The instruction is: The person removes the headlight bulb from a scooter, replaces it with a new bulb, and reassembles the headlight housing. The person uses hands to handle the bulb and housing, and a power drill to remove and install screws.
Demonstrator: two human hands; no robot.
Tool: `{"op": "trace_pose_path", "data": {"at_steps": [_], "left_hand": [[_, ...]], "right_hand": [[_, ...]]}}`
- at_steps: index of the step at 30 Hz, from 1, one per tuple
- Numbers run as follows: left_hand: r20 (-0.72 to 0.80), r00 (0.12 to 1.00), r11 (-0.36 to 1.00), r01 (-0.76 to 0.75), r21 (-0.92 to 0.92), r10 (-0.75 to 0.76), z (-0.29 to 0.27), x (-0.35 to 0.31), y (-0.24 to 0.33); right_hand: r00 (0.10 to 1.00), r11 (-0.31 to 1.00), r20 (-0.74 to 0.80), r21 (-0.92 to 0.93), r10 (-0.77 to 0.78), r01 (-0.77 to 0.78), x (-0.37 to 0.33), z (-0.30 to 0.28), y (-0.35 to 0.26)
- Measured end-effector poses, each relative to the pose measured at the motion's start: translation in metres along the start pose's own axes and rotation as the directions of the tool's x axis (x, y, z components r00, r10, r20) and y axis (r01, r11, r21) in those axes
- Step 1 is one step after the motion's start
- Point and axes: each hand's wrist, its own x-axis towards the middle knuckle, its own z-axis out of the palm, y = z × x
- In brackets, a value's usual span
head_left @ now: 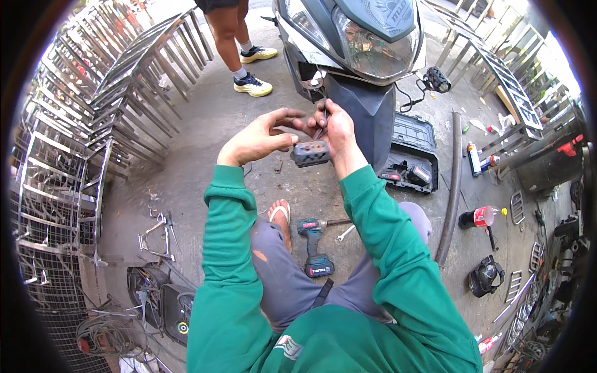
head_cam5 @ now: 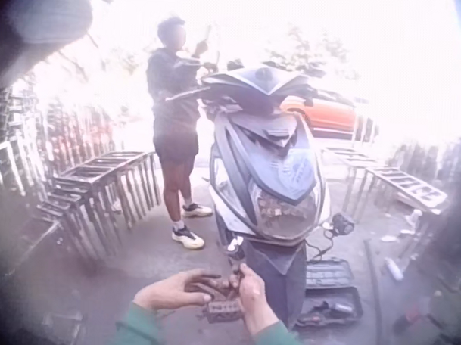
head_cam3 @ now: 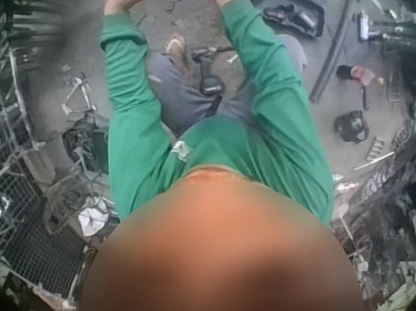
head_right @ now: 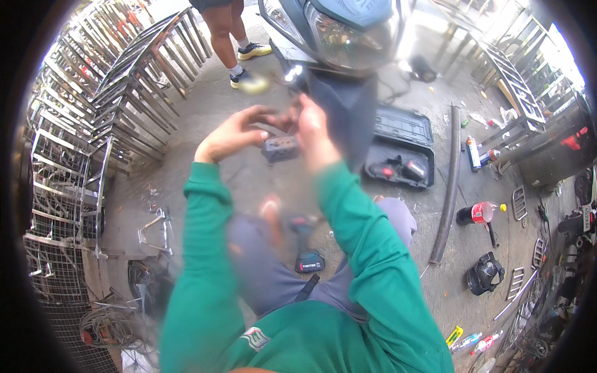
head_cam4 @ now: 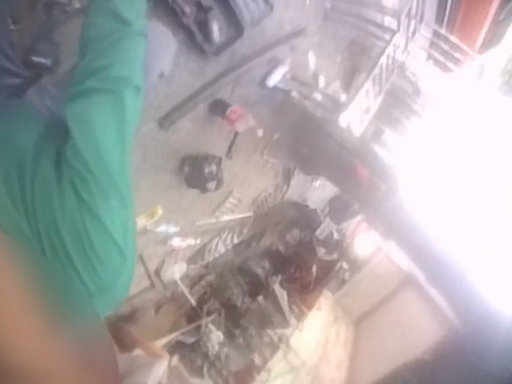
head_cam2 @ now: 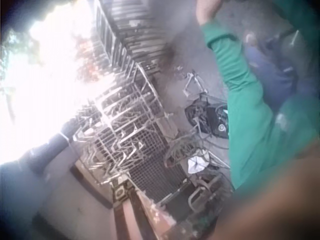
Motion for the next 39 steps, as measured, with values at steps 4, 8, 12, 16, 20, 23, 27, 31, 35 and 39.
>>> {"op": "trace_pose_path", "data": {"at_steps": [4, 8, 12, 16, 20, 23, 27, 31, 35, 39], "left_hand": [[0.032, 0.991, 0.986, -0.122, -0.112, 0.126, 0.006, -0.018, 0.019], [-0.125, 0.992, 0.999, -0.025, 0.033, 0.029, 0.011, -0.014, 0.02], [-0.272, 0.93, 0.967, -0.256, -0.002, 0.246, 0.003, -0.012, 0.012], [-0.384, 0.84, 0.89, -0.448, -0.092, 0.383, -0.003, -0.006, 0.004], [-0.441, 0.791, 0.738, -0.584, -0.337, 0.424, -0.002, 0.002, 0.004], [-0.512, 0.779, 0.495, -0.627, -0.602, 0.363, 0.007, 0.008, 0.005], [-0.668, 0.715, 0.355, -0.691, -0.629, 0.207, 0.014, 0.021, 0.001], [-0.617, 0.78, 0.265, -0.619, -0.739, 0.101, 0.008, 0.035, -0.009], [-0.624, 0.454, 0.757, -0.211, 0.618, 0.636, -0.003, 0.042, -0.017], [-0.549, 0.67, 0.867, -0.385, 0.317, 0.499, -0.027, 0.056, -0.004]], "right_hand": [[0.995, 0.992, -0.069, 0.093, -0.077, 0.083, 0.014, 0.03, -0.007], [0.99, 0.993, -0.118, 0.073, -0.078, 0.087, 0.025, 0.035, -0.006], [0.996, 0.972, -0.017, -0.223, -0.084, 0.078, 0.014, 0.008, -0.012], [0.996, 0.898, 0.09, -0.436, -0.018, 0.055, -0.016, -0.013, -0.019], [0.984, 0.843, 0.157, -0.515, -0.084, 0.154, -0.036, -0.011, -0.028], [0.965, 0.801, 0.198, -0.541, -0.174, 0.256, -0.041, -0.007, -0.032], [0.948, 0.76, 0.231, -0.569, -0.219, 0.314, -0.041, -0.005, -0.031], [0.93, 0.732, 0.272, -0.576, -0.248, 0.364, -0.039, -0.004, -0.028], [0.923, 0.725, 0.293, -0.576, -0.248, 0.377, -0.039, -0.006, -0.024], [0.916, 0.678, 0.318, -0.619, -0.245, 0.396, -0.037, -0.004, -0.025]]}}
